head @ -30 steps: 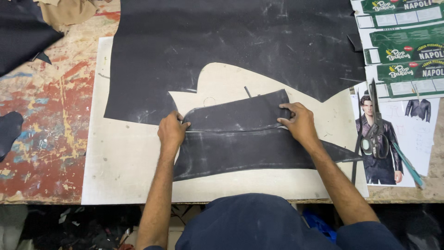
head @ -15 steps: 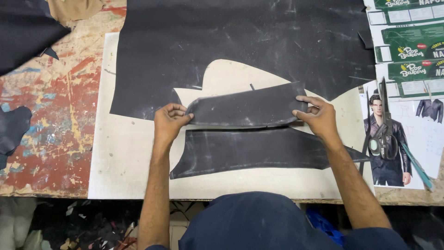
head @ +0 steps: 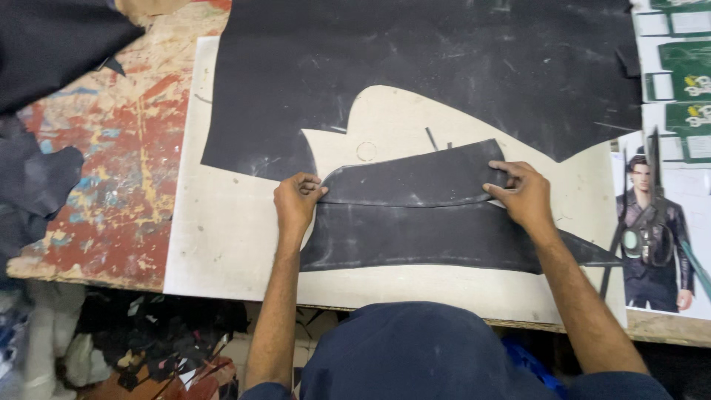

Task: The person cuts a large piece of black fabric using shears, following a pattern and a reference photo of a leather jacket. They measure the cut pieces with a tape measure and arrange them on the table.

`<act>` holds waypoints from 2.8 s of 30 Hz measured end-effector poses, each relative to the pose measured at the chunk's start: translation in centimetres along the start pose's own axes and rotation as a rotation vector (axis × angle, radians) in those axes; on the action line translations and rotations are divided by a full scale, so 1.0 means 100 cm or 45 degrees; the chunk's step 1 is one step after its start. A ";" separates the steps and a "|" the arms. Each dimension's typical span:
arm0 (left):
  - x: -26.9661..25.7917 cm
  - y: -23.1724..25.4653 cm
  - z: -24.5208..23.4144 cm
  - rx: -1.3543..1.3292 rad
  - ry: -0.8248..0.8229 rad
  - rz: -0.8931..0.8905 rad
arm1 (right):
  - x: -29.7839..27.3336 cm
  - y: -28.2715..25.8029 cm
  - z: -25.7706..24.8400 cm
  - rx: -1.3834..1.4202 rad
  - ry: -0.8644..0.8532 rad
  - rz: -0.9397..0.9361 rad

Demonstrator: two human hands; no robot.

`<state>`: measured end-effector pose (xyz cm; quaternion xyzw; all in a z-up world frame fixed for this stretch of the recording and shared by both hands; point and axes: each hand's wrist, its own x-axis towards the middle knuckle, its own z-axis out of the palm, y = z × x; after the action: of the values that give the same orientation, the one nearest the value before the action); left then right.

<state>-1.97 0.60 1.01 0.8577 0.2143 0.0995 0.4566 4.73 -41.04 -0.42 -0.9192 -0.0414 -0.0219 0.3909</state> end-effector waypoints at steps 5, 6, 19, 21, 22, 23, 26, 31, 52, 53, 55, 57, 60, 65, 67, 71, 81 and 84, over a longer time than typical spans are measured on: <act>-0.001 -0.001 -0.009 -0.020 -0.031 -0.034 | -0.001 0.001 0.003 -0.020 -0.004 -0.002; -0.001 -0.001 -0.008 -0.007 -0.029 -0.025 | 0.000 0.001 0.002 -0.014 0.003 -0.009; 0.001 -0.008 -0.011 -0.026 -0.077 -0.028 | 0.002 -0.001 0.000 0.016 0.009 0.002; 0.002 -0.007 -0.015 -0.099 -0.121 -0.023 | 0.003 -0.002 -0.002 0.099 -0.011 0.059; 0.003 -0.007 -0.016 -0.119 -0.128 -0.061 | 0.004 -0.002 -0.002 0.144 -0.023 0.084; 0.003 -0.006 -0.018 -0.139 -0.135 -0.098 | 0.004 -0.003 -0.003 0.174 -0.029 0.114; 0.003 -0.004 -0.020 -0.148 -0.154 -0.133 | 0.005 -0.003 -0.003 0.206 -0.038 0.165; -0.003 -0.001 -0.010 -0.011 -0.091 -0.088 | -0.001 -0.004 -0.002 0.139 0.004 0.109; -0.049 -0.008 0.040 0.773 0.218 0.811 | -0.031 -0.033 0.007 -0.582 0.211 -0.176; -0.052 -0.007 0.049 0.729 0.208 0.841 | -0.038 -0.036 0.016 -0.623 0.209 -0.237; -0.061 0.001 0.069 0.665 0.104 0.875 | -0.049 -0.042 0.037 -0.709 0.192 -0.359; -0.072 0.010 0.089 0.636 -0.087 0.883 | -0.053 -0.047 0.058 -0.645 0.058 -0.354; -0.084 0.019 0.101 0.798 -0.144 0.788 | -0.052 -0.050 0.077 -0.683 -0.086 -0.294; -0.089 0.022 0.103 0.787 -0.108 0.727 | -0.053 -0.049 0.076 -0.713 -0.069 -0.292; -0.084 0.024 0.102 0.809 -0.089 0.723 | -0.051 -0.056 0.075 -0.693 -0.062 -0.260; -0.085 0.019 0.103 0.844 -0.092 0.749 | -0.051 -0.058 0.065 -0.575 -0.143 -0.245; -0.091 0.021 0.102 0.665 -0.005 0.871 | -0.111 0.129 -0.134 -0.221 0.865 0.031; -0.131 0.032 0.105 0.564 0.095 0.857 | -0.128 0.217 -0.222 -0.623 0.976 0.230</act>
<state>-8.84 -14.72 -1.88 0.9534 -0.0459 0.2260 0.1946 -6.18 -72.82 -1.51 -0.9100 0.1928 -0.3351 0.1498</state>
